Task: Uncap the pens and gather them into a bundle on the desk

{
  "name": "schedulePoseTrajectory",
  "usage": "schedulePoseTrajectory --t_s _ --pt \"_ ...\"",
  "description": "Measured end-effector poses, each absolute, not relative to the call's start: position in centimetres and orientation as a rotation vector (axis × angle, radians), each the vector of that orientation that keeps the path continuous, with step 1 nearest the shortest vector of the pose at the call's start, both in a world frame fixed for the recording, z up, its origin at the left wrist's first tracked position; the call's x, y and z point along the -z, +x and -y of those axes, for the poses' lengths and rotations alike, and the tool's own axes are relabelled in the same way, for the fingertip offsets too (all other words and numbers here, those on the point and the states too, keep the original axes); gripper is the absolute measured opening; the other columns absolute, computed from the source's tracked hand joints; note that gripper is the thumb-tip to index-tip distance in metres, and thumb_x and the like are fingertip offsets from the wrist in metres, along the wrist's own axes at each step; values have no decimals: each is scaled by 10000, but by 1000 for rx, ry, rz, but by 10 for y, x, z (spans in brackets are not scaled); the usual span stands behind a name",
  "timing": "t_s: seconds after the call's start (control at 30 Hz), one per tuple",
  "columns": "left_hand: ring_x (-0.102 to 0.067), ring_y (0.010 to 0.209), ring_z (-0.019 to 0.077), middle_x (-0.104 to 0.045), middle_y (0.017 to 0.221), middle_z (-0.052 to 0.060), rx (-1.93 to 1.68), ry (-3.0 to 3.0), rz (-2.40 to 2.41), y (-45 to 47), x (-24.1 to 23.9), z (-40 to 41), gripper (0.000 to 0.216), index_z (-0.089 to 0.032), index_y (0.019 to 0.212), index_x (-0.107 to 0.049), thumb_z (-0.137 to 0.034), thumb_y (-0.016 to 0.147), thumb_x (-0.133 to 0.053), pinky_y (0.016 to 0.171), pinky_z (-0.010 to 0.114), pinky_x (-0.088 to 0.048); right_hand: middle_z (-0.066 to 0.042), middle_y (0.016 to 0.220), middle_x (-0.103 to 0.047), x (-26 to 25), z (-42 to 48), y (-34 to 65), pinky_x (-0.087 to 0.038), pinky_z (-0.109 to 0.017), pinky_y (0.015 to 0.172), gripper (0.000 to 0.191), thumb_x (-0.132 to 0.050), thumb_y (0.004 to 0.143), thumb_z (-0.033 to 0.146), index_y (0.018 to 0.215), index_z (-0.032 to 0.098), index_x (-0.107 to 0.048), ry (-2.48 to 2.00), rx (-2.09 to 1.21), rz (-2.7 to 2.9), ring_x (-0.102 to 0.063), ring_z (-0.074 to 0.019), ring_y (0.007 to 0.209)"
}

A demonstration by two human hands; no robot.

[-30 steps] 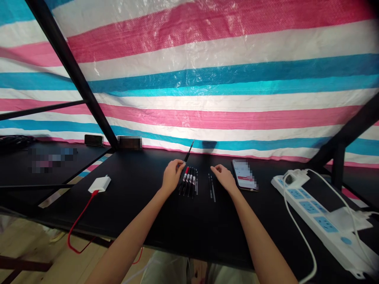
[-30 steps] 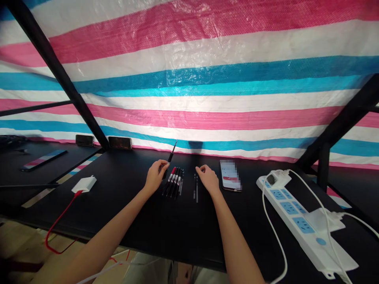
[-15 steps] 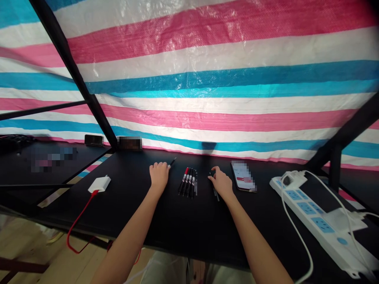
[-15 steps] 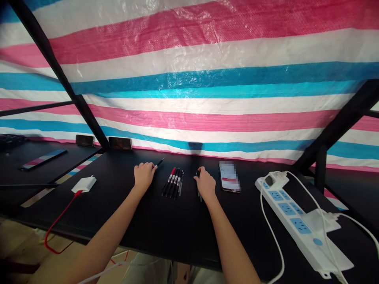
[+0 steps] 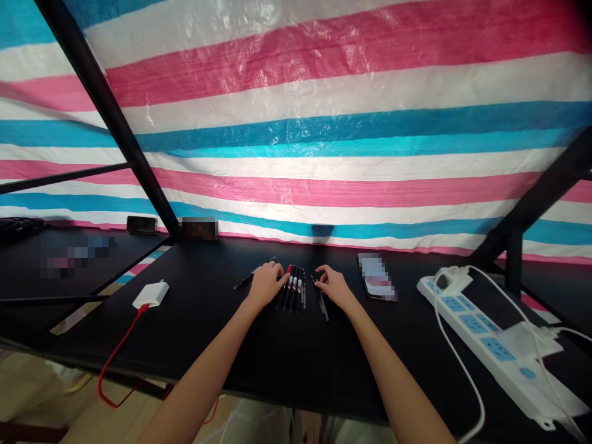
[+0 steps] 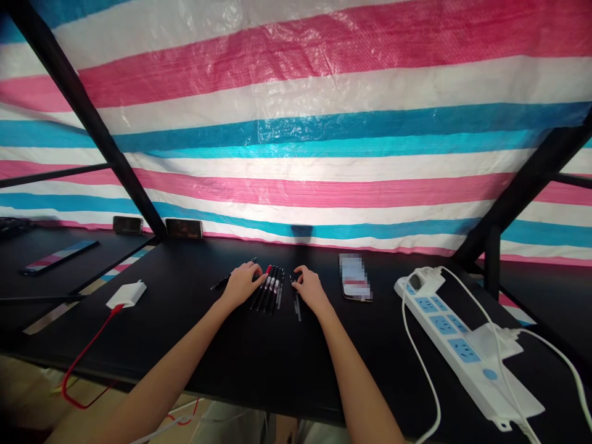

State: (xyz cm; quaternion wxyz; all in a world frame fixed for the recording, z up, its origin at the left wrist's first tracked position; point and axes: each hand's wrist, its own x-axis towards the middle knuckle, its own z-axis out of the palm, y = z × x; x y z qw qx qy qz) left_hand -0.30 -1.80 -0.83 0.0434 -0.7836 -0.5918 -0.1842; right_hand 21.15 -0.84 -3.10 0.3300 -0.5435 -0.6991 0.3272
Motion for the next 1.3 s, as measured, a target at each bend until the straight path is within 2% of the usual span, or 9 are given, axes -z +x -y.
schedulePoseTrajectory --t_s 0.1,0.3,0.43,0.57,0.67,0.83,1.0,1.13,1.3 --pt "-497 792 165 -523 795 19 524 -2464 1841 -4 8 17 261 -197 753 -515 -426 813 -404 669 271 -326 71 584 -492 31 9 207 -412 -215 522 307 -538 658 122 951 197 -481 -1357 -897 1810 -521 -93 483" --pt "-492 859 188 -539 845 21 442 -2475 1905 -3 6 20 200 -196 779 -509 -381 777 -433 751 321 -313 42 623 -523 29 14 195 -401 -227 580 318 -524 670 158 984 187 -485 -1361 -711 1786 -519 -112 569" --pt "-493 861 196 -548 862 32 429 -2471 1923 -2 4 22 184 -191 797 -505 -354 772 -423 765 336 -308 35 639 -531 24 17 192 -378 -224 589 282 -490 702 195 983 197 -464 -1465 -672 1778 -523 -123 615" --pt "-501 858 198 -554 868 40 421 -2455 1920 -1 5 22 180 -183 813 -507 -339 764 -432 765 339 -307 45 622 -537 15 19 204 -339 -219 566 286 -525 663 191 934 200 -435 -1628 -777 1918 -515 -129 605" --pt "-506 856 198 -551 856 44 397 -2438 1925 -1 6 21 184 -178 810 -507 -341 769 -432 769 338 -310 37 642 -547 11 21 210 -308 -211 545 231 -546 643 187 857 206 -462 -1670 -806 2055 -511 -125 610" --pt "-514 826 196 -541 836 51 351 -2418 1892 0 5 22 205 -173 761 -499 -347 794 -397 745 329 -328 30 692 -577 6 29 198 -260 -223 537 80 -483 742 236 806 239 -531 -1761 -531 2129 -508 -127 632" --pt "-518 793 187 -535 828 48 350 -2427 1864 0 5 23 206 -174 750 -493 -347 800 -393 725 318 -346 29 711 -594 0 33 192 -279 -223 554 133 -515 745 336 835 245 -551 -1813 -534 2130 -530 -130 651" --pt "-521 801 193 -539 834 52 353 -2425 1867 1 4 24 201 -175 754 -497 -343 802 -397 738 329 -348 17 730 -602 0 32 191 -302 -231 567 121 -520 735 339 797 243 -559 -1854 -492 2138 -547 -145 678" --pt "-523 789 187 -554 832 50 363 -2419 1861 1 2 24 192 -176 751 -504 -338 797 -411 718 317 -343 -43 775 -604 1 37 184 -340 -257 581 130 -482 758 306 822 205 -531 -1968 -272 2137 -576 -191 709"
